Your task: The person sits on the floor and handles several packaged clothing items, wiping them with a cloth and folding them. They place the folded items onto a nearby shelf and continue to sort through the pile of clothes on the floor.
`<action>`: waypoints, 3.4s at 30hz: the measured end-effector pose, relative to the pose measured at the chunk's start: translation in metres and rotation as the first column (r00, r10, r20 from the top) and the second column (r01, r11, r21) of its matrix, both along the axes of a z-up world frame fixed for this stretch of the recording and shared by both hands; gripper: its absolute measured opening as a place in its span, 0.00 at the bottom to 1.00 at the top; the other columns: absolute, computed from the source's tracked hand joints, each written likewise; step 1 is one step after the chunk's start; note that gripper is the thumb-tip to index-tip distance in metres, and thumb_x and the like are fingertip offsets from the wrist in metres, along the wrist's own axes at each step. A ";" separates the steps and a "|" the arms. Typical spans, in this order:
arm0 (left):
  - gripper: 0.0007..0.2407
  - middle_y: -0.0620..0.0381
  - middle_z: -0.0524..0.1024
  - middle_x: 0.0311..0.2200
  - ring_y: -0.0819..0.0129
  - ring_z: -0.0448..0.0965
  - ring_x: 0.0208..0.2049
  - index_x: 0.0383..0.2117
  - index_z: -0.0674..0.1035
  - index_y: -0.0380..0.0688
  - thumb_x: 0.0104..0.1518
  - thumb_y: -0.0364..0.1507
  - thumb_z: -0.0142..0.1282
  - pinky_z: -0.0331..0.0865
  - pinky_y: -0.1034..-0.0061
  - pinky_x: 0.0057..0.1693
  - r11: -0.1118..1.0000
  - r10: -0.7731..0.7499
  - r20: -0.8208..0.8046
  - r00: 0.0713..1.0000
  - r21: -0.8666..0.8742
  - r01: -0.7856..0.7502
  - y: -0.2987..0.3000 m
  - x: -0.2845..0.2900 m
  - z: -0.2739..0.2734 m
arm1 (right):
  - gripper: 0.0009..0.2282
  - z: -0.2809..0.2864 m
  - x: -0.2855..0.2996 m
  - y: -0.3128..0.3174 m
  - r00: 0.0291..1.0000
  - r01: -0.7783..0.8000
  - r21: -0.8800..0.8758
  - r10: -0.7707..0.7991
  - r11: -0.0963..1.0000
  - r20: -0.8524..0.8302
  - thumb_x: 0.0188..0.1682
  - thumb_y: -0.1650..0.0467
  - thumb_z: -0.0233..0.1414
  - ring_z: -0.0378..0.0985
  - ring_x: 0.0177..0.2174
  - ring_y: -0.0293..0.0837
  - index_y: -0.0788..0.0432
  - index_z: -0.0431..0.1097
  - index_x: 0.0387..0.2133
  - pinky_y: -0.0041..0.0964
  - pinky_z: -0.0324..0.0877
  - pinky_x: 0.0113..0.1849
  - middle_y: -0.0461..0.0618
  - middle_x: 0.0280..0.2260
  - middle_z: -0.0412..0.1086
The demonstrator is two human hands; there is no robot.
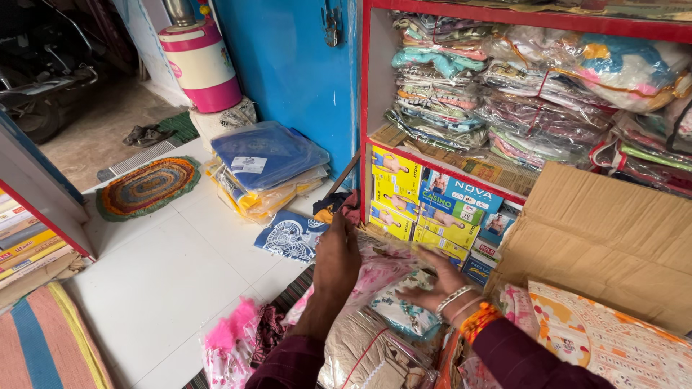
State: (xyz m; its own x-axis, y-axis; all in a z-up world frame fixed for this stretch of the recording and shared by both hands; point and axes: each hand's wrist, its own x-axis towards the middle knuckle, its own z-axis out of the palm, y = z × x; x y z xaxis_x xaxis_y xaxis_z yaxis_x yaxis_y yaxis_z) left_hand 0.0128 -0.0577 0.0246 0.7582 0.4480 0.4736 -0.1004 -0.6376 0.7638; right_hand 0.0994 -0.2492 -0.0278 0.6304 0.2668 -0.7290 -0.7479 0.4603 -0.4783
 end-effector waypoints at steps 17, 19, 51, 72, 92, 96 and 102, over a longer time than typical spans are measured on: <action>0.07 0.46 0.82 0.29 0.57 0.83 0.31 0.32 0.79 0.38 0.51 0.26 0.64 0.76 0.66 0.38 0.751 -0.583 -0.280 0.762 0.170 0.637 -0.013 -0.049 0.002 | 0.08 -0.108 0.053 0.009 0.903 -0.210 0.018 0.186 0.978 0.388 0.43 0.79 0.57 0.80 0.30 0.56 0.67 0.68 0.35 0.50 0.78 0.31 0.60 0.31 0.74; 0.10 0.49 0.82 0.29 0.62 0.84 0.31 0.35 0.80 0.39 0.53 0.31 0.65 0.76 0.69 0.38 0.765 -0.618 -0.352 0.703 -0.064 0.641 -0.003 -0.045 0.000 | 0.09 -0.100 0.051 0.011 0.877 -0.173 -0.057 0.180 0.983 0.445 0.43 0.79 0.55 0.80 0.29 0.55 0.66 0.67 0.36 0.52 0.78 0.29 0.59 0.31 0.73; 0.24 0.46 0.74 0.51 0.55 0.77 0.52 0.62 0.57 0.44 0.62 0.27 0.54 0.73 0.60 0.57 0.217 -0.311 0.093 0.946 -0.962 0.166 0.010 0.023 -0.068 | 0.29 0.009 0.033 -0.029 0.973 -0.127 0.154 0.093 0.980 0.209 0.31 0.63 0.65 0.68 0.51 0.57 0.39 0.71 0.52 0.61 0.70 0.49 0.48 0.58 0.63; 0.41 0.35 0.76 0.51 0.45 0.78 0.50 0.60 0.67 0.33 0.43 0.50 0.69 0.76 0.55 0.53 0.962 0.194 -0.765 0.614 0.026 -0.272 0.217 -0.064 -0.325 | 0.22 -0.047 0.034 -0.030 0.653 -0.054 -0.246 0.220 0.968 0.724 0.40 0.67 0.65 0.78 0.46 0.40 0.61 0.72 0.48 0.42 0.69 0.52 0.49 0.45 0.77; 0.16 0.41 0.80 0.25 0.45 0.82 0.27 0.36 0.84 0.39 0.68 0.37 0.46 0.76 0.53 0.38 0.903 0.414 -0.411 0.812 0.070 -0.425 0.208 -0.066 -0.408 | 0.25 0.008 0.031 -0.010 0.662 -0.175 -0.244 0.298 0.954 0.688 0.39 0.67 0.65 0.76 0.51 0.42 0.58 0.70 0.52 0.44 0.67 0.55 0.48 0.46 0.77; 0.12 0.51 0.75 0.32 0.66 0.75 0.34 0.39 0.72 0.23 0.69 0.29 0.49 0.72 0.71 0.39 0.788 0.561 0.087 0.823 -0.360 -0.499 0.219 -0.003 -0.332 | 0.24 0.018 0.028 -0.008 0.733 -0.194 -0.213 0.286 0.958 0.617 0.40 0.65 0.62 0.78 0.48 0.42 0.58 0.70 0.52 0.46 0.73 0.49 0.48 0.47 0.77; 0.13 0.65 0.66 0.29 0.79 0.60 0.31 0.36 0.73 0.37 0.76 0.34 0.49 0.58 0.81 0.38 0.761 0.289 0.501 0.816 -0.637 0.121 0.151 0.074 -0.149 | 0.17 0.024 0.031 -0.013 0.738 -0.193 -0.111 0.219 0.975 0.639 0.49 0.62 0.60 0.75 0.40 0.35 0.55 0.73 0.48 0.36 0.70 0.41 0.41 0.42 0.74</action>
